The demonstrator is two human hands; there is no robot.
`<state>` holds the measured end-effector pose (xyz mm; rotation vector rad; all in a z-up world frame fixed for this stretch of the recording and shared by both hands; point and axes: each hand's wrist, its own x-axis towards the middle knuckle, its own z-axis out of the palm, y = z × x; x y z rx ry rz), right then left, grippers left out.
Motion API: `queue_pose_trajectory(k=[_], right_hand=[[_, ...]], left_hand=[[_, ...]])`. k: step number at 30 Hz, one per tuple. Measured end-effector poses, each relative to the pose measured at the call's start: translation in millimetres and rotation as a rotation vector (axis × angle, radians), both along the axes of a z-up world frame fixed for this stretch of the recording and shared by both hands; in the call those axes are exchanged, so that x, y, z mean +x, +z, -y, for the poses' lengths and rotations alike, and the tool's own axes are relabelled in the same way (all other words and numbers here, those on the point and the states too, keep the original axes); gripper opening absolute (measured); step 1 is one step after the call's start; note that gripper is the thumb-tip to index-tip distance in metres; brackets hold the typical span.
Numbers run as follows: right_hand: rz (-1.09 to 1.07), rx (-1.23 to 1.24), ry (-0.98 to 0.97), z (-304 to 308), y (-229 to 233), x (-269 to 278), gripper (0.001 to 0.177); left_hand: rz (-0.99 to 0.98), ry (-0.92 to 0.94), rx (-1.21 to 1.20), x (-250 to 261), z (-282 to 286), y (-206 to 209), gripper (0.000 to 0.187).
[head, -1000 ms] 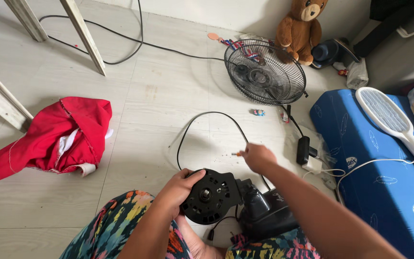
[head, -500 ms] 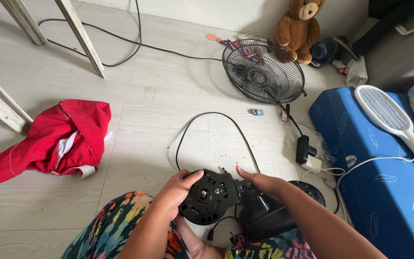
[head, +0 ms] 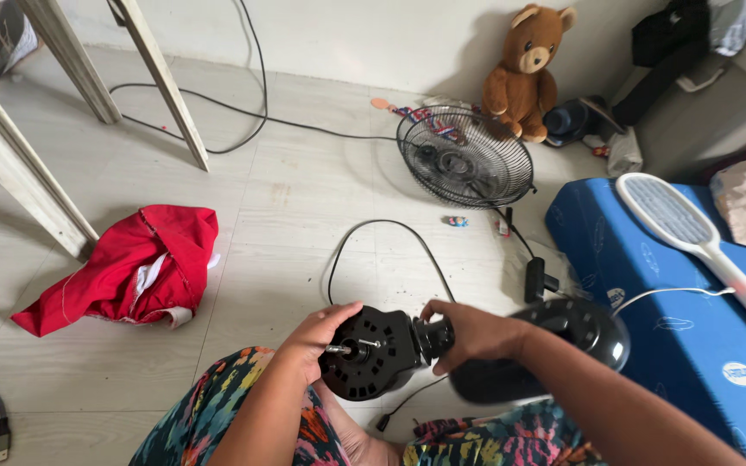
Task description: The person disassembles a small black appliance, likely a hair clipper, using a screwdriver. They remove the top cover, unscrew internal components, and manipulate the motor housing while sitting on the floor.
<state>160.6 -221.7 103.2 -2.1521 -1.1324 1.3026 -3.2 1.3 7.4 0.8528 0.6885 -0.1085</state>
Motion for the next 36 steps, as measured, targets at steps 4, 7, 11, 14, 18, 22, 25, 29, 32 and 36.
queue_pose_trajectory(k=[4, 7, 11, 14, 18, 22, 25, 29, 32, 36], right_hand=[[0.516, -0.172, 0.074, -11, 88, -24, 0.069], [1.027, 0.132, 0.320, -10, 141, -30, 0.067], [1.535, 0.588, 0.657, 12, 184, -35, 0.056], [1.865, 0.678, 0.681, 22, 196, -32, 0.042], [2.140, 0.783, 0.552, 29, 193, -26, 0.027], [2.137, 0.825, 0.409, 37, 181, -25, 0.022], [2.070, 0.797, 0.377, 44, 176, -21, 0.023], [1.950, 0.827, 0.421, 43, 162, -20, 0.021], [1.833, 0.850, 0.390, 37, 147, -23, 0.020], [1.724, 0.814, 0.329, 33, 123, -23, 0.022]], left_hand=[[0.362, 0.096, 0.077, 5, 2, 18, 0.039], [0.690, 0.243, 0.027, 16, 3, 47, 0.038], [0.621, 0.368, -0.199, 17, 22, 88, 0.060], [0.476, 0.326, -0.295, 15, 40, 114, 0.064], [0.461, 0.349, -0.247, 19, 55, 135, 0.055], [0.444, 0.400, -0.293, 32, 50, 132, 0.047], [0.385, 0.398, -0.214, 31, 31, 114, 0.043], [0.405, 0.371, -0.247, 18, 30, 79, 0.035], [0.378, 0.312, -0.178, 16, 33, 60, 0.029], [0.434, 0.264, -0.190, 12, 33, 33, 0.016]])
